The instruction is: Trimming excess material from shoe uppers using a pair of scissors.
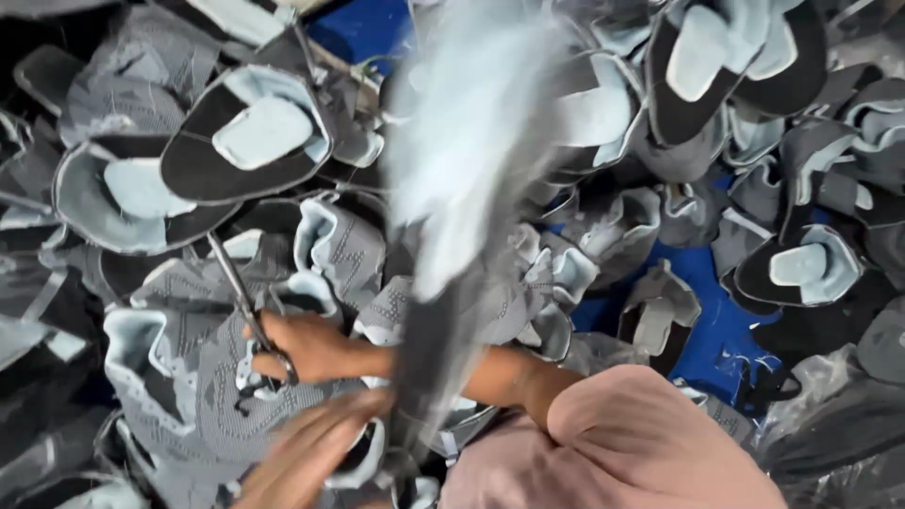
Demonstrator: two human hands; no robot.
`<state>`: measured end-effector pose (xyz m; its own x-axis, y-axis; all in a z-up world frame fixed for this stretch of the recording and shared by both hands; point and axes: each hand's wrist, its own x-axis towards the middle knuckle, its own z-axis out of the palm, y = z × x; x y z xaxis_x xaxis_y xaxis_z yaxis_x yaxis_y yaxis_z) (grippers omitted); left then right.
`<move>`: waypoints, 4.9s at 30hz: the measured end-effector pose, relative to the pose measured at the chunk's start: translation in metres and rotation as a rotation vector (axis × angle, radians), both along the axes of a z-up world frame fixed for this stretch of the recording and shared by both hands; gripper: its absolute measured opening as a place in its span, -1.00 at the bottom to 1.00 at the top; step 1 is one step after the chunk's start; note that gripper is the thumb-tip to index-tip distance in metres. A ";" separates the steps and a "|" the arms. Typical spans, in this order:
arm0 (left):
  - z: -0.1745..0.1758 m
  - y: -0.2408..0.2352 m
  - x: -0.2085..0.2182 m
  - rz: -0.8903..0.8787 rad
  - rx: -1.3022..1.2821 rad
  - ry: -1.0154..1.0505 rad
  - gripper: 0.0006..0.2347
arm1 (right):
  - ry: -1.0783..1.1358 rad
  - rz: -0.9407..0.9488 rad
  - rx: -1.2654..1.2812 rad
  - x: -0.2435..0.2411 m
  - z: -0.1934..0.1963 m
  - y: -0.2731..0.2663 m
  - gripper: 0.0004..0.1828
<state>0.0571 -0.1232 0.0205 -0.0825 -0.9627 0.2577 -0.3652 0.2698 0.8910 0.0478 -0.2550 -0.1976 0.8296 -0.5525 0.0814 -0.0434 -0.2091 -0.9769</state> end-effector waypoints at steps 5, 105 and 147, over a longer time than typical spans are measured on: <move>-0.057 -0.018 -0.011 0.372 0.127 -0.428 -0.70 | 0.024 0.016 0.073 0.001 0.009 -0.003 -0.47; -0.070 0.097 0.067 1.114 -0.574 1.093 -0.91 | 0.157 0.952 1.636 -0.094 0.099 0.098 -0.23; -0.120 0.123 0.086 1.191 0.194 -0.615 -0.58 | 0.110 0.503 1.440 -0.098 0.034 0.125 -0.34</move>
<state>0.1436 -0.0002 -0.0995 0.7680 -0.5462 0.3344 -0.6370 -0.5973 0.4874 -0.0506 -0.1295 -0.1638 0.9150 0.2263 -0.3340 -0.3441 0.8699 -0.3533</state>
